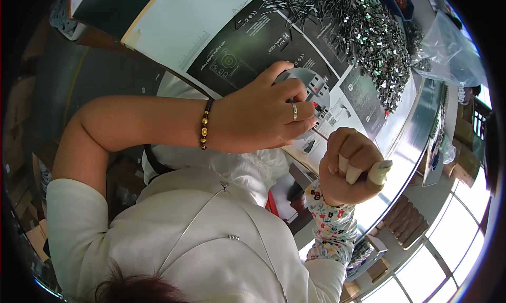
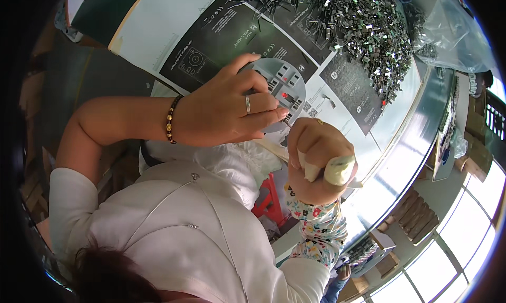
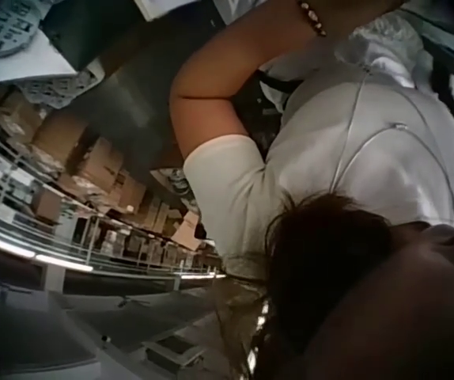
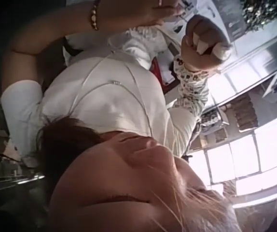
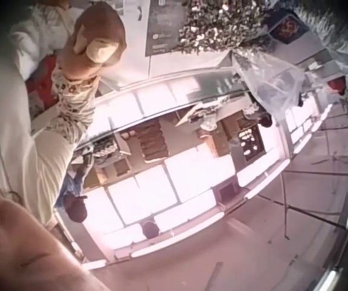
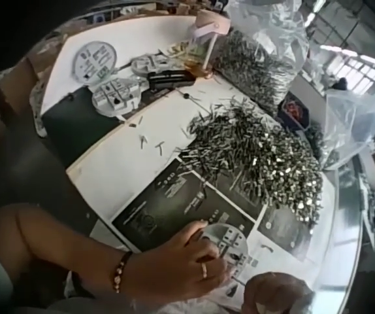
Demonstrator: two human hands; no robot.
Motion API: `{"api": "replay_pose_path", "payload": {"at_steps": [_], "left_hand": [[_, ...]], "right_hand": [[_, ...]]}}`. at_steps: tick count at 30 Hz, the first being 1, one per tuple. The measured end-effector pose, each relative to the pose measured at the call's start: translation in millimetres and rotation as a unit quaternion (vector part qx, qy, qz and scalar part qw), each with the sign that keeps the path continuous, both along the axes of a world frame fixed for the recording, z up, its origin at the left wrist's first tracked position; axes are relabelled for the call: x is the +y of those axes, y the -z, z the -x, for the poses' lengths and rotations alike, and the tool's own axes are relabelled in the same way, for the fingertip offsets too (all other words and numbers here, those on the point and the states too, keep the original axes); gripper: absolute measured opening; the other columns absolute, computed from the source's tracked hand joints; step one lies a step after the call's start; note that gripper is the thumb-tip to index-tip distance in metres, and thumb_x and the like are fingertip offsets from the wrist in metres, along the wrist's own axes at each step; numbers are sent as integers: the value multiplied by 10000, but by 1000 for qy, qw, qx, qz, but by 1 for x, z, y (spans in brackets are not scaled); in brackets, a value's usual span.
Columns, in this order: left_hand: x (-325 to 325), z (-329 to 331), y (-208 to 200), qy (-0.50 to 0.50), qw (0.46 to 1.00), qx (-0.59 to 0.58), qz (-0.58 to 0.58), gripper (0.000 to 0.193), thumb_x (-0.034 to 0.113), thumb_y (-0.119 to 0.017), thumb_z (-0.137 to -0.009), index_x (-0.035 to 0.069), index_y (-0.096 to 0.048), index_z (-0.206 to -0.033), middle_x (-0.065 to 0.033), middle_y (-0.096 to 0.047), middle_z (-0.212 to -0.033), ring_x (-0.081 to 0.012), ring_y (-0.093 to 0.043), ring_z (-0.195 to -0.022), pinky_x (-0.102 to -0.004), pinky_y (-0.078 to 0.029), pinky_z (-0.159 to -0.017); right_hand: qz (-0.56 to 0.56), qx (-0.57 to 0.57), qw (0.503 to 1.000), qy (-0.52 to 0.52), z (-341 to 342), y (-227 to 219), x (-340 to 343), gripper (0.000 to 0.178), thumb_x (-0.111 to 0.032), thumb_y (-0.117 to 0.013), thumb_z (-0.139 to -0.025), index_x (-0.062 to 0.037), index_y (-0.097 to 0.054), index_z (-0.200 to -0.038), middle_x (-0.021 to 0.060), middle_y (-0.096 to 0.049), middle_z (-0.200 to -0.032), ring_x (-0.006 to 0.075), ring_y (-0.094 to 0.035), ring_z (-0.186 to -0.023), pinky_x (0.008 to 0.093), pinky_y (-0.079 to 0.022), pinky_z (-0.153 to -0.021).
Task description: Assembling small metal components into a plastic part at a manufacturing workbench.
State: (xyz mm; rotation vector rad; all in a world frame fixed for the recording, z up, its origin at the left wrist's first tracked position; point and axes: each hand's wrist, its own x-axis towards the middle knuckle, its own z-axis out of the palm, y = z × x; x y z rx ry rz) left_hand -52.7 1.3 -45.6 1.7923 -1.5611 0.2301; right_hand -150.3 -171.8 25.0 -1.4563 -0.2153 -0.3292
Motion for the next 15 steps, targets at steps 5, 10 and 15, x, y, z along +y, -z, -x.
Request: {"api": "replay_pose_path", "payload": {"at_steps": [5,10,15], "left_hand": [[-3,5,0,9,1000,23,-7,475,161,-758,-762,110,-573,-1197,-16,-507,-1085,-221,-471,-987,-592,-333,-1080],[4,-3,-14,-42,998,42,2,452,171,-750,-761,128,-552,-1165,-38,-502,-1065,-229,-479,-985,-581,-325,-1067],[-32,8,-48,-65,985,5,157,524,240,-799,-725,95,-530,-1150,-64,-527,-1139,-248,-520,-1034,-594,-283,-1090]], "right_hand": [[43,8,998,40,2,2,6,447,-366,-344,-1030,-175,-410,-632,-47,-370,-510,73,-335,-432,204,-233,-413],[49,-36,982,180,4,-30,-15,273,-348,-455,-957,-101,-550,-887,-2,-529,-646,90,-408,-479,235,-307,-443],[88,266,940,192,45,-10,-69,444,-312,-549,-974,-5,-566,-1293,90,-704,-944,122,-577,-623,194,-438,-574]]}}
